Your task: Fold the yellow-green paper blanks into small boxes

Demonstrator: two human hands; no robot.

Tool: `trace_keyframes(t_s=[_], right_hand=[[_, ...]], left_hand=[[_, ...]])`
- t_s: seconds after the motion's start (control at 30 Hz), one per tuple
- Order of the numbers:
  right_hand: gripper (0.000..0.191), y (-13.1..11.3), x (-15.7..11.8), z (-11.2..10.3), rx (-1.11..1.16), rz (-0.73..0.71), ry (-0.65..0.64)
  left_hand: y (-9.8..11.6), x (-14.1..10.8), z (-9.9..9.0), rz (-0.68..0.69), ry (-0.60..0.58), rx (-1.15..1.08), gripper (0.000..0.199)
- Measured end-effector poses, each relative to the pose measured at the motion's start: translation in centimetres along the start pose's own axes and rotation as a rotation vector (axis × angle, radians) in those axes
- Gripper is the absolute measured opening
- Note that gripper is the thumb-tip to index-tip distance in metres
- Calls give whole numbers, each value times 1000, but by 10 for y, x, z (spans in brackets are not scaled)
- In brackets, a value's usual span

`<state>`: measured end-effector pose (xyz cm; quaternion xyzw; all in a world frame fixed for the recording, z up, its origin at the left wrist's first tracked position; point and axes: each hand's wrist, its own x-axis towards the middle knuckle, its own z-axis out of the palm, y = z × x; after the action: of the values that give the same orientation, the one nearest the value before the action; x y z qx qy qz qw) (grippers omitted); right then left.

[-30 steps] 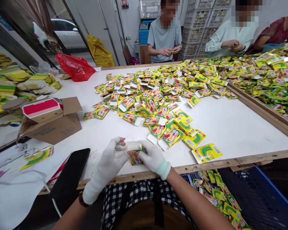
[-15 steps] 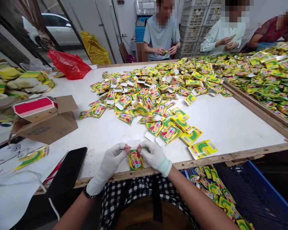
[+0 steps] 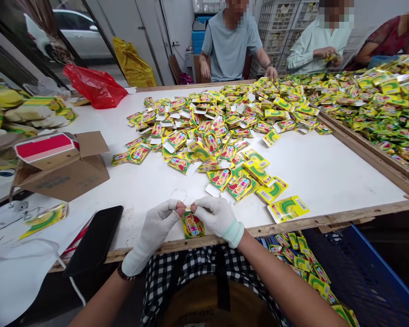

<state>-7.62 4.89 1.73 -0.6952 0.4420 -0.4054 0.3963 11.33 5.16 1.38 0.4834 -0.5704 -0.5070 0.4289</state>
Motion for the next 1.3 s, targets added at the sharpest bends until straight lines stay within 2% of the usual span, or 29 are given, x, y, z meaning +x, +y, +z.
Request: trace_keyframes(t_s=[0.07,0.13,0.2,0.37,0.4,0.47,0.53,0.57,0.63,0.67,0.73,0.77,0.83,0.9,1.0,1.1,1.17,1.23,1.3], right_hand=[[18,-2,3,-1,10,37,-20],[15,-1,5,-4,9,39,-51],[16,3,3,-9,-19,-32,-92],[26,15,-14,-15,-89,-419,-172],[29,17,-17,-13,-108,-428,-171],[27,20,-20,-8,-134,-339,-130],[21,20,-21,-9,-54,-149,-5],[20,19,-22,-14,60,-39,79],[26,17,-25,-31,427,138,199],[28,15,-28,-42,655,176,210],[28,11,-35,-62,1060,165,158],[28,9,-38,-68,1181,155,120],[25,7,-41,-69,1238,197,51],[24,7,-37,-56,1106,285,0],[29,17,-24,-27,798,350,4],[30,30,-8,-4,523,352,81],[27,37,-1,8,409,307,134],[27,39,5,18,294,251,184],[29,37,8,26,182,205,222]], left_hand=[[4,2,-1,-50,-9,-16,19],[5,2,-4,-42,-23,15,16],[3,-2,-7,57,-58,107,12],[-2,-20,-15,455,-159,349,20],[0,-21,-16,493,-178,380,21],[4,-15,-16,502,-206,427,18],[6,4,-16,471,-177,493,18],[6,18,-16,458,-135,541,19],[3,53,-18,448,-35,682,27],[1,72,-20,438,-14,772,34],[-4,109,-25,408,-25,997,44],[-6,125,-27,393,-65,1121,49],[-8,148,-32,371,-146,1305,56],[-6,159,-34,356,-197,1373,58],[-3,151,-36,294,-187,1370,50],[-4,120,-33,139,-118,1256,51],[-7,92,-26,50,-5,1005,45],[-11,64,-14,20,130,649,31],[-14,39,-1,12,185,304,22]])
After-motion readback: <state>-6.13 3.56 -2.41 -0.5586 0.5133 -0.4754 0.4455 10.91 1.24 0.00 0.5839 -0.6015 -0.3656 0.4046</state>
